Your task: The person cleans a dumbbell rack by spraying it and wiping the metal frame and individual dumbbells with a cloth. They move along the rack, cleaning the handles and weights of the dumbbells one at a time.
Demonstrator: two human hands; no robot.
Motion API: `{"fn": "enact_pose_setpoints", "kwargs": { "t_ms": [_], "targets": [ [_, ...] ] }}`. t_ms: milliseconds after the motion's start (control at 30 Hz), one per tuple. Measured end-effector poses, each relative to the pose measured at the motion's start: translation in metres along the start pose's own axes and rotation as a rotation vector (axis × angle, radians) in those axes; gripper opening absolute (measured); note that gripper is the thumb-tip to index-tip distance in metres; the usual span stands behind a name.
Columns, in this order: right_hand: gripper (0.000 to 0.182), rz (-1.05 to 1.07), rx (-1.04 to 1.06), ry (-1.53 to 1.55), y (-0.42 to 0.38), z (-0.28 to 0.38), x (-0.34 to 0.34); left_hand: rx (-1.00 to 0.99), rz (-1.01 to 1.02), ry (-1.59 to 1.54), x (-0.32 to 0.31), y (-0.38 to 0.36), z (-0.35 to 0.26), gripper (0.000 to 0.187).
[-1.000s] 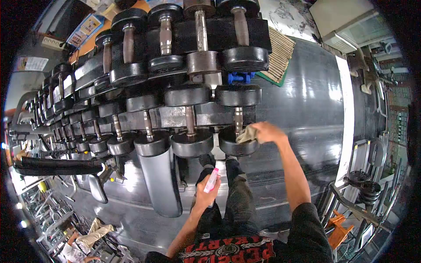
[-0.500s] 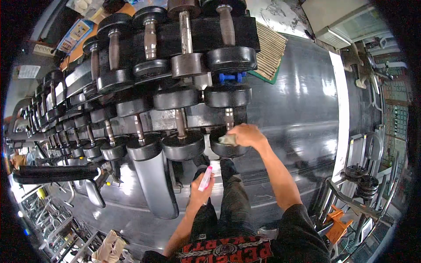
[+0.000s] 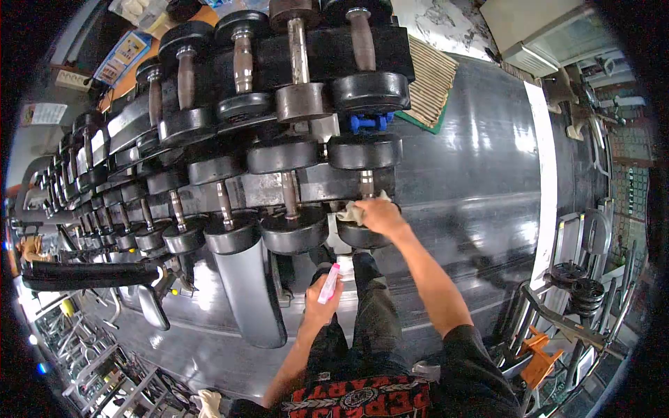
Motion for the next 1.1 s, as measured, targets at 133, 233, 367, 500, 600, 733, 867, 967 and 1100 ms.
{"fn": "enact_pose_setpoints", "kwargs": {
  "t_ms": [133,233,367,500,600,733,867,967,1100],
  "targets": [
    [0.033,0.023,-0.208,0.023,-0.009,-0.041,0.031,-0.007,-0.014,-0.014,0.004,-0.007,0.011,0.014],
    [0.035,-0.227,-0.415,0.103,-0.015,-0.055,0.043,-0.006,-0.016,-0.032,0.007,-0.01,0.014,0.014],
    [0.042,-0.805,-0.002,0.302,-0.012,-0.038,0.012,0.064,0.01,0.026,0.013,-0.012,0.016,0.014],
    [0.045,-0.753,0.115,0.411,-0.017,-0.02,-0.022,0.006,-0.001,0.015,0.017,-0.012,0.015,0.013],
    [0.04,-0.322,0.131,0.16,-0.032,-0.029,-0.023,0.003,-0.003,0.003,0.019,-0.012,0.009,0.012],
    [0.035,-0.238,0.036,0.062,-0.028,-0.036,0.004,0.029,0.033,0.042,0.025,-0.012,0.009,0.012],
    [0.041,-0.544,0.012,0.199,-0.02,0.008,0.021,-0.086,-0.007,0.061,0.026,-0.013,0.016,0.013],
    [0.034,-0.291,-0.024,0.085,0.004,0.03,-0.011,-0.133,0.014,0.078,0.027,-0.015,0.021,0.013],
    [0.027,-0.149,-0.233,-0.038,0.053,0.027,-0.043,-0.151,0.004,0.186,0.033,-0.015,0.015,0.013]
  ]
}}
Point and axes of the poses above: each hand's wrist, its own y-axis towards the middle knuckle, its own x-axis out of the back of the hand, z = x × y, the point moved 2 cm from there along y, towards the middle knuckle, and after that the axes turned 15 degrees about z, right-handed, at the moved point
